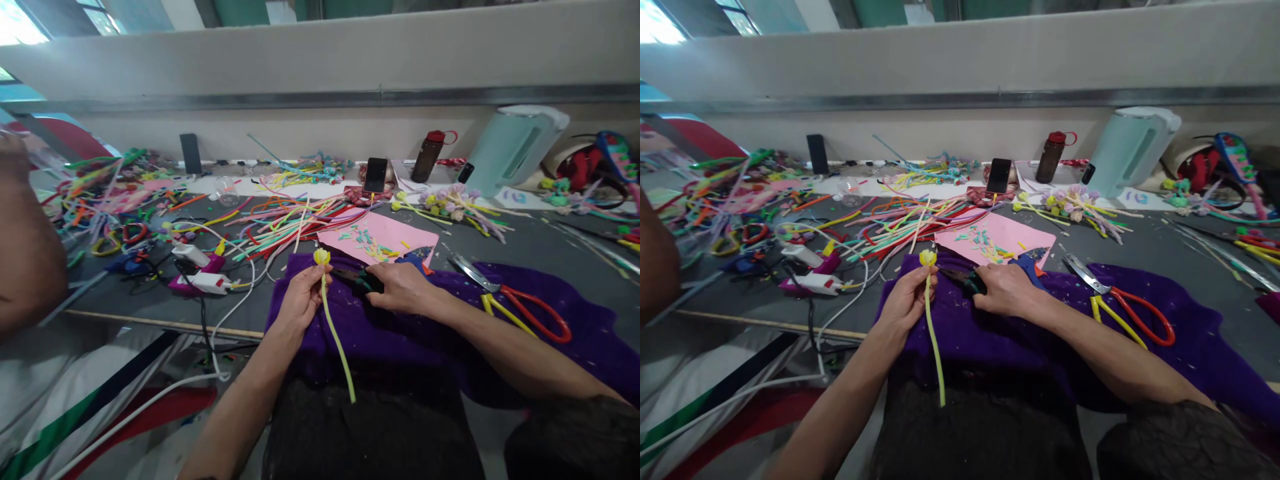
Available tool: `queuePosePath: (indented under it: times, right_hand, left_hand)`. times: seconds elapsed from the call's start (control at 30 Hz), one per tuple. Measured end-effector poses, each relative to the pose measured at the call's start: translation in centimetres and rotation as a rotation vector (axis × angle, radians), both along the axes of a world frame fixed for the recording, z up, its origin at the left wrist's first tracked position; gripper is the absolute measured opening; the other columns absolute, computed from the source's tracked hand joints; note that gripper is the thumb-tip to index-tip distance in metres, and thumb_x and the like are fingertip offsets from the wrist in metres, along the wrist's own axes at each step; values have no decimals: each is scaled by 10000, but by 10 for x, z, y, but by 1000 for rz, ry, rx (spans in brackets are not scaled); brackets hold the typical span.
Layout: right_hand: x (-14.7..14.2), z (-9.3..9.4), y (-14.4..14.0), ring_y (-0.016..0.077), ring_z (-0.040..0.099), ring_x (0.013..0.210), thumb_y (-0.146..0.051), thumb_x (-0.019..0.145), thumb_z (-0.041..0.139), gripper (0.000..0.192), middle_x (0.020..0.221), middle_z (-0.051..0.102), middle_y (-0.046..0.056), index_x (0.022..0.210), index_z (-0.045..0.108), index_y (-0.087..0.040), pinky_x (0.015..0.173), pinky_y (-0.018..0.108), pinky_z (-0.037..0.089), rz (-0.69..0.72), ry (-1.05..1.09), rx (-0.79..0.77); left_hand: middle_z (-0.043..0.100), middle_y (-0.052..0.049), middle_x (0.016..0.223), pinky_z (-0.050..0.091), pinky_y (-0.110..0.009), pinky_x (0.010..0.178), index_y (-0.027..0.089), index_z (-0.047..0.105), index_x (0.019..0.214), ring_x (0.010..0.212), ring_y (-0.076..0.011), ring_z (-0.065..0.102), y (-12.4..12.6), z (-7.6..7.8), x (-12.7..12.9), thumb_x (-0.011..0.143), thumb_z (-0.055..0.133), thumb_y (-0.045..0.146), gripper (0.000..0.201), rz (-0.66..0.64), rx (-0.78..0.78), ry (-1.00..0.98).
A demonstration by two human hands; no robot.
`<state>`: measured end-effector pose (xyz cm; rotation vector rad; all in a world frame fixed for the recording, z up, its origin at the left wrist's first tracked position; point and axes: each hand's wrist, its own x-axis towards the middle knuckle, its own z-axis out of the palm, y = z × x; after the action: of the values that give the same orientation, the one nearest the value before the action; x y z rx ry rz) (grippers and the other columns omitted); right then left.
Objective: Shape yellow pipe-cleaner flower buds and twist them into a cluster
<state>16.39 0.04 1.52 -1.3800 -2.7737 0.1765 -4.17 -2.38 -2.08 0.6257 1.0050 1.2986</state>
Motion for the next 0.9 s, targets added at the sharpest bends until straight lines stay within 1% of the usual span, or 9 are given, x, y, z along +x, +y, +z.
queuePosePath:
  times: [0.13, 0.2, 0.3, 0.4, 0.5, 0.6, 0.7, 0.77, 0.9]
  right_hand:
    - [26, 13, -6, 205, 607, 792, -365, 749, 526, 407, 922, 664, 63, 1113, 568, -188, 658, 268, 411, -17, 172, -141]
    - [37, 16, -8, 195, 606, 773, -347, 738, 539, 406, 915, 668, 48, 1115, 578, -200, 652, 266, 417, -39, 244, -175]
    - [47, 11, -10, 196, 611, 758, -348, 727, 543, 431, 921, 672, 54, 1125, 579, -186, 662, 280, 433, -59, 272, -189]
    - [45, 0, -16, 220, 613, 832, -338, 716, 542, 471, 1003, 658, 94, 1146, 563, -147, 719, 300, 444, -22, 236, -158]
    - [39, -6, -23, 246, 610, 853, -317, 701, 542, 496, 987, 656, 118, 1162, 546, -132, 734, 329, 444, 10, 172, -91]
    - [42, -3, -25, 246, 610, 851, -312, 692, 552, 481, 957, 659, 112, 1144, 558, -146, 745, 340, 445, -1, 191, -102]
    - [59, 4, -18, 236, 593, 924, -319, 685, 573, 483, 1056, 638, 90, 1144, 563, -168, 808, 335, 435, -73, 384, -213]
    - [70, 8, -10, 230, 586, 929, -337, 694, 574, 463, 1064, 633, 65, 1129, 571, -178, 805, 329, 437, -146, 554, -333]
    - [82, 13, -1, 222, 577, 882, -361, 714, 560, 449, 996, 630, 47, 1123, 557, -176, 736, 307, 441, -212, 884, -596]
  left_hand:
    - [588, 21, 560, 362, -136, 388, 122, 634, 810, 408, -37, 481, -3, -1, -3, 644, 685, 309, 255, 45, 3, -27]
    - [585, 23, 560, 359, -135, 387, 125, 632, 802, 407, -35, 477, -3, -1, -4, 642, 683, 306, 247, 68, 8, -41]
    - [579, 24, 564, 359, -136, 392, 127, 625, 794, 415, -36, 476, -3, -1, -5, 652, 670, 308, 234, 71, 13, -45]
    - [576, 26, 568, 358, -139, 391, 130, 624, 795, 412, -37, 469, -3, 2, -3, 652, 669, 306, 231, 72, 20, -19]
    - [581, 23, 573, 367, -137, 399, 127, 633, 781, 427, -39, 486, 0, 12, 2, 645, 680, 292, 218, 62, 23, 18]
    - [580, 20, 572, 355, -138, 389, 122, 646, 772, 427, -38, 480, 8, 31, 10, 649, 684, 285, 207, -4, 73, 48]
    - [586, 16, 560, 336, -139, 372, 118, 650, 748, 413, -35, 470, 24, 50, 17, 633, 697, 280, 205, -32, 128, 73]
    - [587, 18, 564, 321, -135, 355, 123, 648, 753, 408, -32, 467, 37, 58, 20, 633, 696, 292, 213, -22, 156, 61]
    - [574, 25, 573, 315, -124, 340, 122, 640, 765, 399, -22, 453, 57, 56, 27, 638, 694, 299, 224, -60, 154, 0]
